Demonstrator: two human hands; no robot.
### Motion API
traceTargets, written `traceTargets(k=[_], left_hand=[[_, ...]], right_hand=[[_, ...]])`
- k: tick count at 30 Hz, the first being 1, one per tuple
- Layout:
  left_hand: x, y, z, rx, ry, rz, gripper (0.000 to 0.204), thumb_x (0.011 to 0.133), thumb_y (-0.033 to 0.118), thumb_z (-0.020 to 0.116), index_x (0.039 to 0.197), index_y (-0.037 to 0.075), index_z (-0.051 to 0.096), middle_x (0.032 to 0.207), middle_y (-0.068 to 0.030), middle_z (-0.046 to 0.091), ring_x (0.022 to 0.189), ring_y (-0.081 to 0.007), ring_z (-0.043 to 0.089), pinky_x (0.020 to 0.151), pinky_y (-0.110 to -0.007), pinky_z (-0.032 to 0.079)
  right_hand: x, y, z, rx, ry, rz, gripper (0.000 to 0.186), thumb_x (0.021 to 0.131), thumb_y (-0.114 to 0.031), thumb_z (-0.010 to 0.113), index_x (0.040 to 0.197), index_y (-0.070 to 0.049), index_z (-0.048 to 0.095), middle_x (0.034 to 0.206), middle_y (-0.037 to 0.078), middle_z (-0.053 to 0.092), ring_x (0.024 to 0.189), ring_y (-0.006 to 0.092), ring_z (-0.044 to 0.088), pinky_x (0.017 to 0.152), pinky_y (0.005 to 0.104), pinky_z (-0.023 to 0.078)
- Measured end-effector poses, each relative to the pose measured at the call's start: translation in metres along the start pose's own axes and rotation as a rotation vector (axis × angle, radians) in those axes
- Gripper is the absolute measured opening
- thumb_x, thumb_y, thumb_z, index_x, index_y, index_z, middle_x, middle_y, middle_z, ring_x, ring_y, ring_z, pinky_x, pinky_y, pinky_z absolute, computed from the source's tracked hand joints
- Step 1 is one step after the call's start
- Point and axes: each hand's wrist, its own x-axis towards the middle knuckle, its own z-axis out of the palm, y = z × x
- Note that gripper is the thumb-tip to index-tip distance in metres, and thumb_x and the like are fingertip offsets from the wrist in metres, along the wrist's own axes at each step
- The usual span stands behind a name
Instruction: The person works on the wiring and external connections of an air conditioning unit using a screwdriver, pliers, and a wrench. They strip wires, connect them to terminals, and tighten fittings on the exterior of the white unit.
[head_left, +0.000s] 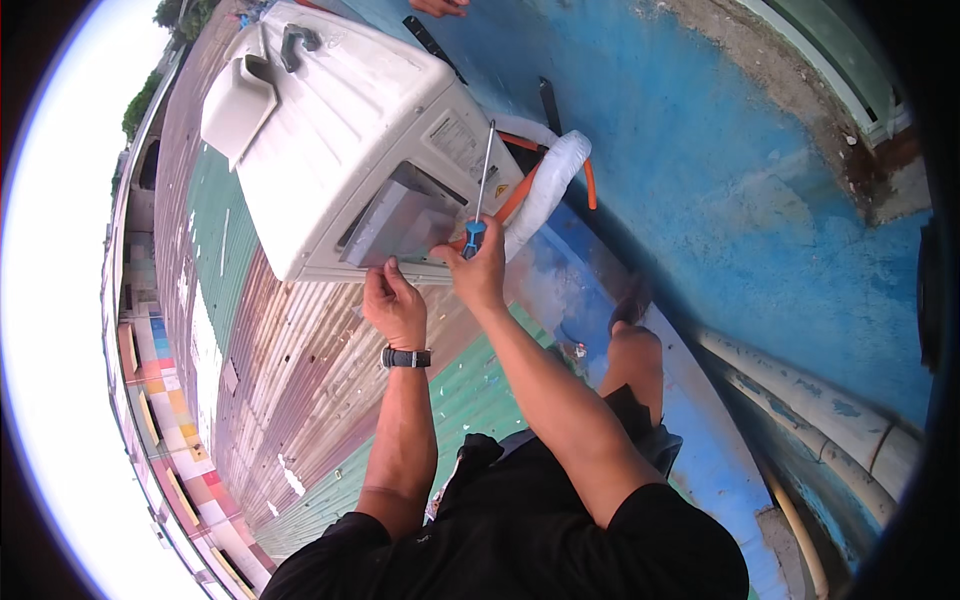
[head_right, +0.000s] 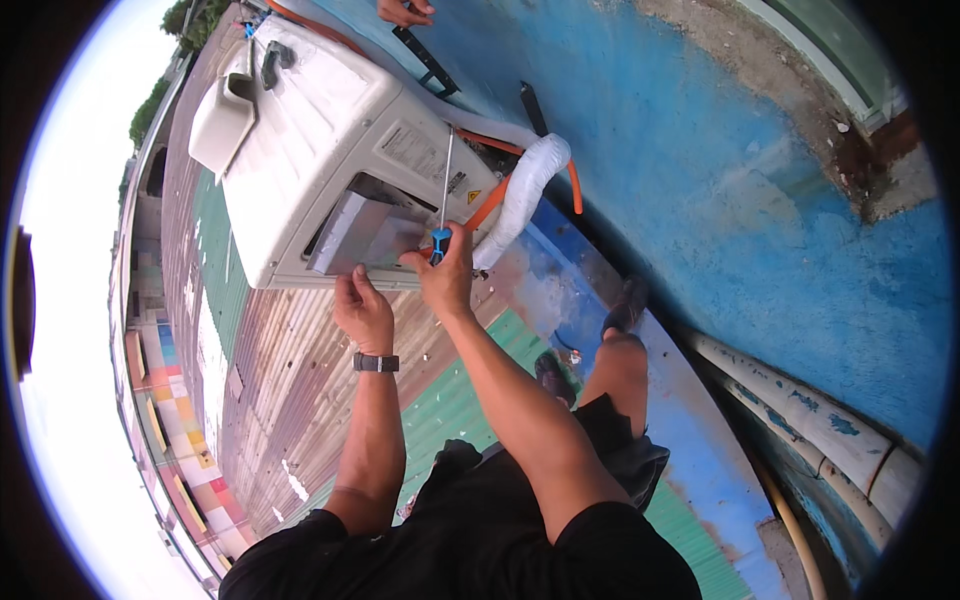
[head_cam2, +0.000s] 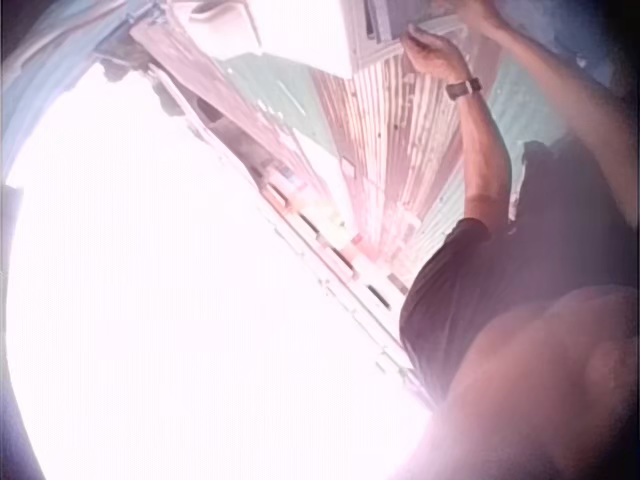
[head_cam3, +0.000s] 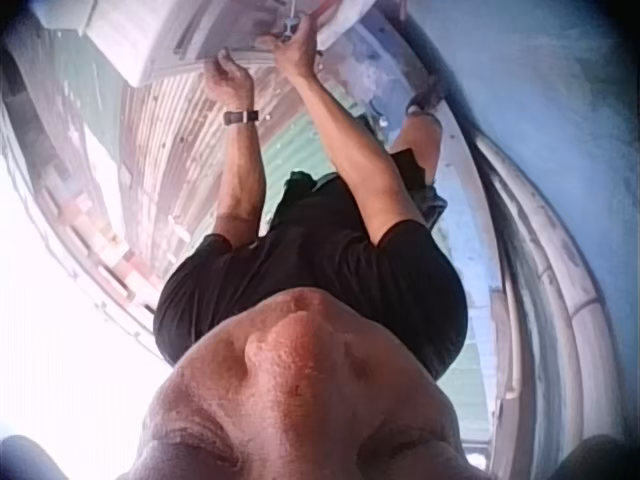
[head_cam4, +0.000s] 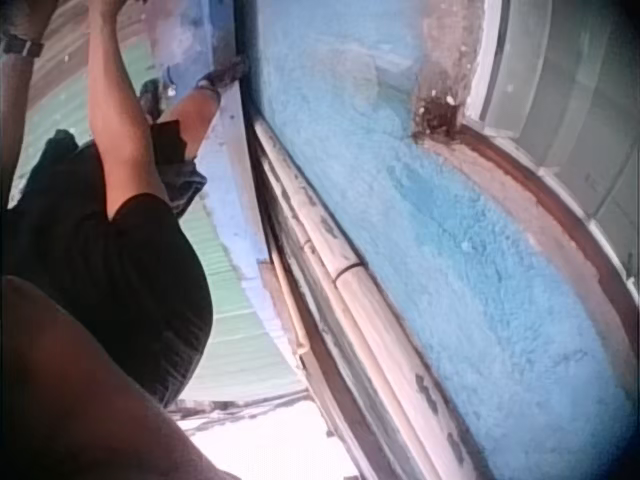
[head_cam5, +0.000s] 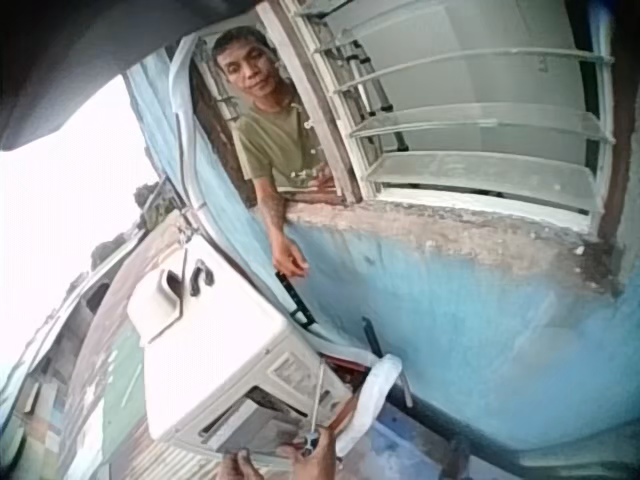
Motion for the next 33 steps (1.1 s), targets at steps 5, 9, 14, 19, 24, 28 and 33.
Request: traceTargets(k=[5, 9, 14, 19, 24, 28, 33], left_hand=[[0.005, -0.002, -0.007, 0.079, -0.034, 0.082, 0.027, 0.101, 0.022, 0.063, 0.083, 0.003, 0.063, 0.062, -0.0103, 0.059, 0.053, -0.0172, 0.047, 0.052, -0.034, 0.040], [0.009, 0.012, -0.011, 0.067, -0.097, -0.016, 0.020, 0.097, 0.019, 0.068, 0.085, 0.003, 0.065, 0.057, -0.0058, 0.052, 0.050, -0.0151, 0.043, 0.049, -0.033, 0.035], [0.006, 0.023, -0.012, -0.013, -0.056, -0.097, 0.022, 0.099, 0.024, 0.068, 0.093, 0.002, 0.067, 0.066, -0.0014, 0.056, 0.059, -0.0076, 0.043, 0.054, -0.028, 0.037], [0.012, 0.014, 0.006, 0.016, 0.018, 0.023, 0.019, 0.097, 0.022, 0.071, 0.087, 0.005, 0.067, 0.054, -0.0009, 0.047, 0.049, -0.0106, 0.038, 0.048, -0.029, 0.033], [0.019, 0.015, -0.003, 0.169, 0.001, 0.082, 0.024, 0.094, 0.028, 0.073, 0.086, 0.006, 0.071, 0.049, -0.0041, 0.051, 0.043, -0.0146, 0.045, 0.045, -0.032, 0.035], [0.023, 0.027, -0.010, 0.236, -0.009, 0.042, 0.029, 0.092, 0.034, 0.075, 0.082, 0.006, 0.073, 0.049, -0.0045, 0.053, 0.043, -0.0160, 0.046, 0.045, -0.034, 0.036], [0.022, 0.015, -0.017, 0.278, -0.090, 0.037, 0.034, 0.092, 0.038, 0.076, 0.082, 0.006, 0.076, 0.048, -0.0029, 0.051, 0.043, -0.0126, 0.043, 0.045, -0.033, 0.034]], right_hand=[[0.004, -0.016, 0.001, 0.341, -0.089, 0.233, 0.064, 0.075, -0.012, 0.089, 0.122, -0.004, 0.046, 0.100, 0.006, 0.057, 0.084, 0.0166, 0.057, 0.076, 0.0311, 0.051], [0.009, -0.008, 0.003, 0.437, -0.076, 0.345, 0.060, 0.079, -0.012, 0.087, 0.122, -0.004, 0.046, 0.102, 0.005, 0.058, 0.083, 0.0132, 0.057, 0.076, 0.0289, 0.051], [0.009, -0.005, 0.002, 0.420, -0.047, 0.360, 0.058, 0.081, -0.012, 0.085, 0.122, -0.004, 0.045, 0.102, 0.005, 0.058, 0.083, 0.0121, 0.057, 0.075, 0.0280, 0.051], [0.015, -0.020, -0.001, 0.467, -0.059, 0.425, 0.059, 0.081, -0.014, 0.085, 0.122, -0.004, 0.044, 0.100, 0.006, 0.058, 0.085, 0.0113, 0.059, 0.074, 0.0272, 0.050], [0.023, -0.014, 0.002, 0.345, -0.121, 0.457, 0.057, 0.084, -0.008, 0.081, 0.123, -0.002, 0.040, 0.102, 0.008, 0.055, 0.073, 0.0140, 0.061, 0.063, 0.0294, 0.053], [0.022, -0.014, 0.003, 0.281, -0.126, 0.478, 0.057, 0.083, -0.009, 0.082, 0.122, -0.002, 0.041, 0.098, 0.007, 0.057, 0.073, 0.0137, 0.061, 0.062, 0.0299, 0.052], [0.024, -0.014, 0.007, 0.315, -0.081, 0.497, 0.053, 0.082, -0.008, 0.083, 0.117, -0.002, 0.044, 0.094, 0.006, 0.057, 0.073, 0.0141, 0.060, 0.061, 0.0296, 0.052]])
